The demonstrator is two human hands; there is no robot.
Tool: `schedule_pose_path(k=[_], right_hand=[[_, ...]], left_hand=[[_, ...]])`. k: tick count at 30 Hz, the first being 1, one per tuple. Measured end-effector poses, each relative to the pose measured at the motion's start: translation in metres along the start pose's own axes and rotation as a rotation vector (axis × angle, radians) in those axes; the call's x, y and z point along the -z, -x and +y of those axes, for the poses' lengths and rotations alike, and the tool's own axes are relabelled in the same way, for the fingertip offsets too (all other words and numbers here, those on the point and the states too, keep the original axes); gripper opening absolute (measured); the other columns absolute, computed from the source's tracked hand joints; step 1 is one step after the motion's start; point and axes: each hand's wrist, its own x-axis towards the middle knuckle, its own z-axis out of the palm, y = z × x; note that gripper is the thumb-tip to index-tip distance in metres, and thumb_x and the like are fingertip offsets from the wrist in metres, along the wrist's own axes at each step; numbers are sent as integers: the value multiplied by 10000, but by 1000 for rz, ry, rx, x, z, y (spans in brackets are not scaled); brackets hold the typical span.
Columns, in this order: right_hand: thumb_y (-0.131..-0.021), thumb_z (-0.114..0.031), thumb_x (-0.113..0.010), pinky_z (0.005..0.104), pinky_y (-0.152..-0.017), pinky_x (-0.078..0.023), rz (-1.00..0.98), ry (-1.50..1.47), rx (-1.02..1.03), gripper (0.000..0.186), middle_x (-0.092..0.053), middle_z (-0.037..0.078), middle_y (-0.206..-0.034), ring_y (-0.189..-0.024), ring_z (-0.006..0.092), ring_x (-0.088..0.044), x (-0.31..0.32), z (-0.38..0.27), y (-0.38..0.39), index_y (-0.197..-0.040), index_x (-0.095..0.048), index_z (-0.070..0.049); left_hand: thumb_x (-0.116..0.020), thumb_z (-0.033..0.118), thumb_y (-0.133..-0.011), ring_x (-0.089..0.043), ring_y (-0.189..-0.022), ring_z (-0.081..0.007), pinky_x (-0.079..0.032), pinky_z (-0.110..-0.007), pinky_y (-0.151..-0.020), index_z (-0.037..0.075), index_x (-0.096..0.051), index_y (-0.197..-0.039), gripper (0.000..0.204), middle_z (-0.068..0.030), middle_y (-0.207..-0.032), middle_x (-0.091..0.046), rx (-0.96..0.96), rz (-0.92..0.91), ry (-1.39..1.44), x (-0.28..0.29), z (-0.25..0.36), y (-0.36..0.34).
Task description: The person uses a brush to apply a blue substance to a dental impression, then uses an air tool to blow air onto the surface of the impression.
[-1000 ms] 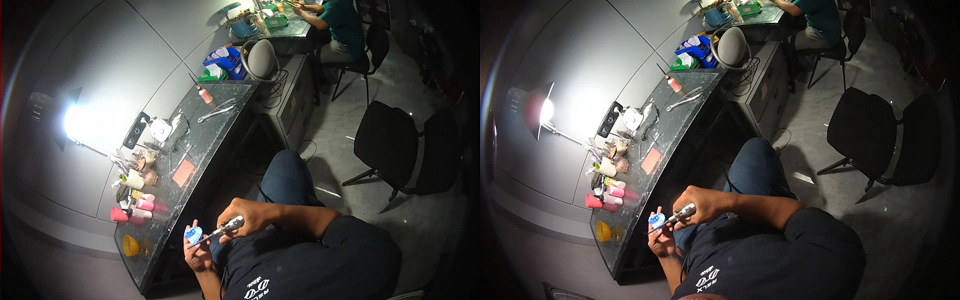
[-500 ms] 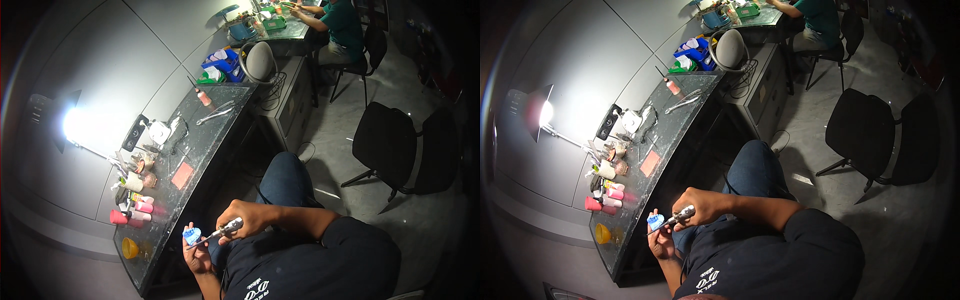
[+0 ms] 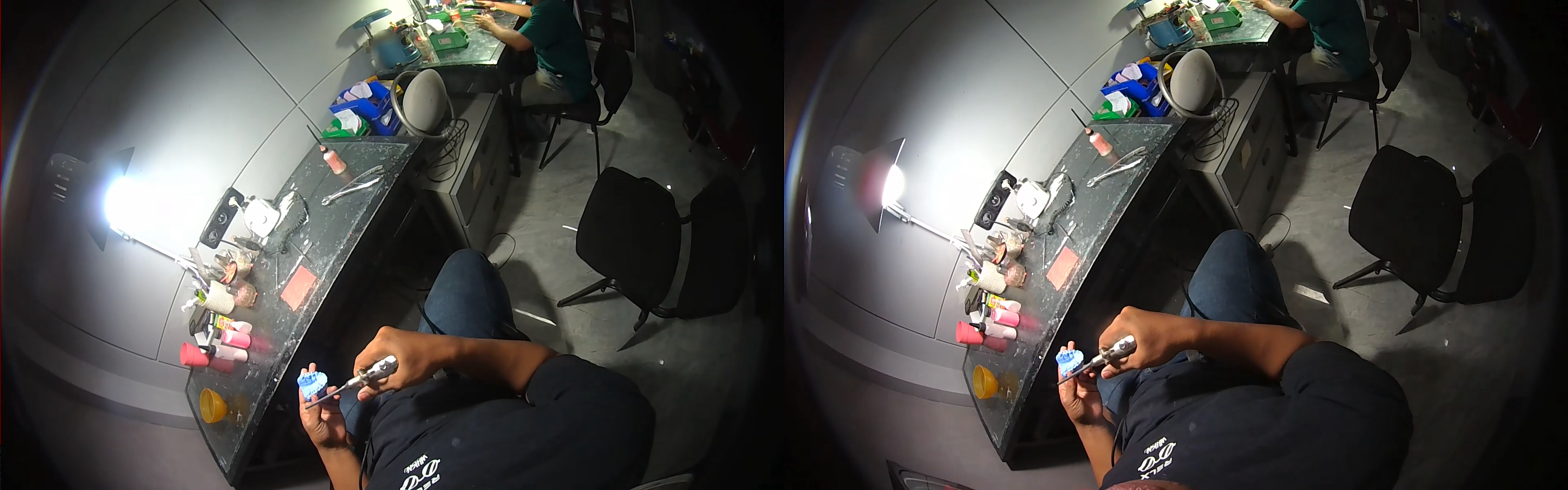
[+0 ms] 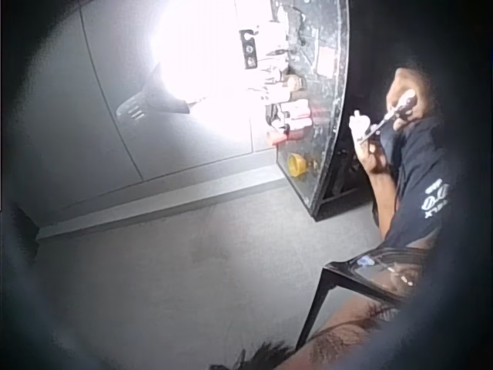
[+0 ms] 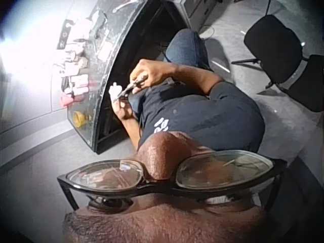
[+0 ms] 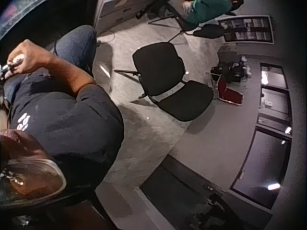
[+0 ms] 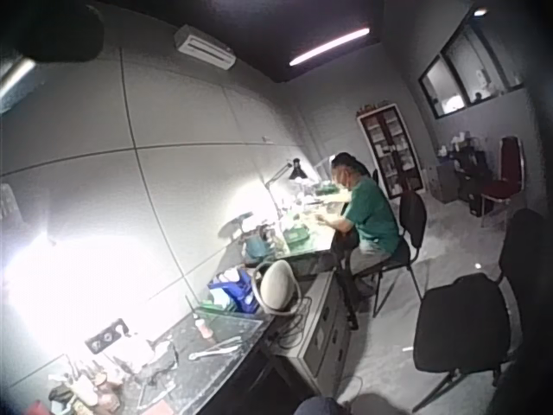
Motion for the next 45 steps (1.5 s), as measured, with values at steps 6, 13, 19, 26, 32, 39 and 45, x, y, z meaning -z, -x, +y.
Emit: schedule_pose_path(k=[6,13,19,26,32,39,45], right_hand=[[-838,-214,-815,282,-548,-455,13,-2,-4,239,-689,85,-695,-587,107,-613,2,-1,2,-856,-710,0],[-842,-205,-814,284,-549,-451,-14,-4,-30,236,-684,82,-687,-584,97,-598,3,-5,2,-851,-707,6],[-844,-245,-813,292,-560,-468,0,12,-20,266,-694,97,-704,-587,135,-626,2,0,1,-866,-714,1],[-840,-250,-821,291,-558,-465,8,-8,-11,278,-694,97,-705,-590,127,-624,4,2,0,-879,-716,4],[-835,-257,-829,281,-562,-467,0,-4,-21,285,-699,92,-716,-596,120,-625,4,-3,2,-879,-717,1],[-831,-242,-832,279,-554,-461,11,13,-22,274,-694,89,-710,-592,114,-617,4,0,1,-877,-716,1],[-832,-230,-829,279,-561,-466,-11,11,-32,261,-694,90,-710,-594,114,-618,4,-3,1,-877,-716,0]], left_hand=[[-710,214,-932,-696,-956,-238,-575,-319,-794,-27,-266,-1532,785,-220,-1589,-325,-31,41,-51,2,-5,-2],[-655,182,-969,-666,-1031,-196,-589,-302,-863,-14,-258,-1534,718,-204,-1583,-327,-9,-41,26,18,-5,1],[-626,275,-990,-656,-1016,-180,-579,-297,-842,-22,-294,-1514,688,-231,-1511,-414,2,28,55,18,-3,4],[-569,388,-1009,-656,-963,-182,-552,-303,-782,9,-262,-1540,721,-268,-1423,-498,5,75,65,19,-5,-1],[-554,433,-1006,-671,-885,-197,-550,-305,-786,44,-263,-1549,728,-272,-1304,-575,-24,105,73,15,-5,1],[-560,495,-988,-658,-807,-202,-543,-305,-761,38,-299,-1534,759,-262,-1256,-604,-2,146,101,9,-4,0],[-555,519,-984,-650,-797,-198,-525,-303,-736,26,-330,-1513,758,-261,-1233,-620,11,165,118,11,-3,0]])
